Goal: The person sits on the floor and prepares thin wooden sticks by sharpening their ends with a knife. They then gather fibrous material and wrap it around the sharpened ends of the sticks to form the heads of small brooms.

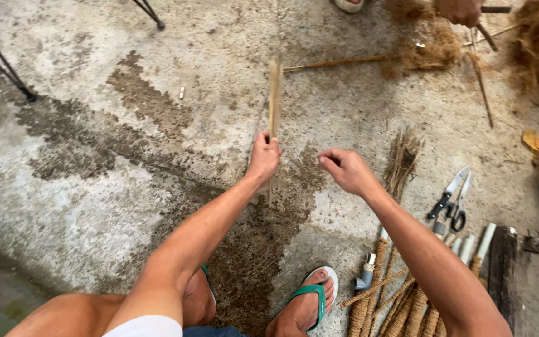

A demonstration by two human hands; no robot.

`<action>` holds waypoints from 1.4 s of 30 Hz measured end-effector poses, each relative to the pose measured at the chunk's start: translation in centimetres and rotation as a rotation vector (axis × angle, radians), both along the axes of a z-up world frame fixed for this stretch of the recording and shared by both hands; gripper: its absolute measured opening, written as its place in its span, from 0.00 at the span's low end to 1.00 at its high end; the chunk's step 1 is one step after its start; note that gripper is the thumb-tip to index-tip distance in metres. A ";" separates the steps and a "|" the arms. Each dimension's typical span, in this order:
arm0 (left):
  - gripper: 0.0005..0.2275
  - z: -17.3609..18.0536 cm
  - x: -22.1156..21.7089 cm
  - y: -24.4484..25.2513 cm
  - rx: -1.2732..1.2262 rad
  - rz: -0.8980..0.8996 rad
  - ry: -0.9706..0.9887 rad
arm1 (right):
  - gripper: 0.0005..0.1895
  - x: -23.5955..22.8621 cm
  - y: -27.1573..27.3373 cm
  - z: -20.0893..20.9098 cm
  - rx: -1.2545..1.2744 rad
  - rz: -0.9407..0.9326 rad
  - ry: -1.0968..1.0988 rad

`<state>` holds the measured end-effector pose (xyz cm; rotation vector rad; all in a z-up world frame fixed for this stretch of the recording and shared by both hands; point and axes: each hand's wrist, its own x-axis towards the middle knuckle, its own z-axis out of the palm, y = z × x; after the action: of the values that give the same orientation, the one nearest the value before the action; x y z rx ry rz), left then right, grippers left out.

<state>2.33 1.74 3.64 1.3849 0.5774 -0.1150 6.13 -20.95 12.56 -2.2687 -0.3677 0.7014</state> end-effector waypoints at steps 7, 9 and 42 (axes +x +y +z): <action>0.05 1.0 -1.1 -6.1 -0.523 -0.124 -0.197 | 0.19 2.7 2.2 -0.6 0.401 -0.348 0.108; 0.06 1.9 -1.4 -6.5 -0.567 -0.154 -0.201 | 0.17 3.3 2.6 -0.6 0.454 -0.381 0.113; 0.20 -2.1 4.5 5.4 0.108 -0.132 0.061 | 0.14 8.8 12.3 -2.1 0.305 -0.417 0.232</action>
<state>6.85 7.10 1.50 1.5285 0.5486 -0.2361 14.91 -8.61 10.51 -1.8673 0.1054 0.6303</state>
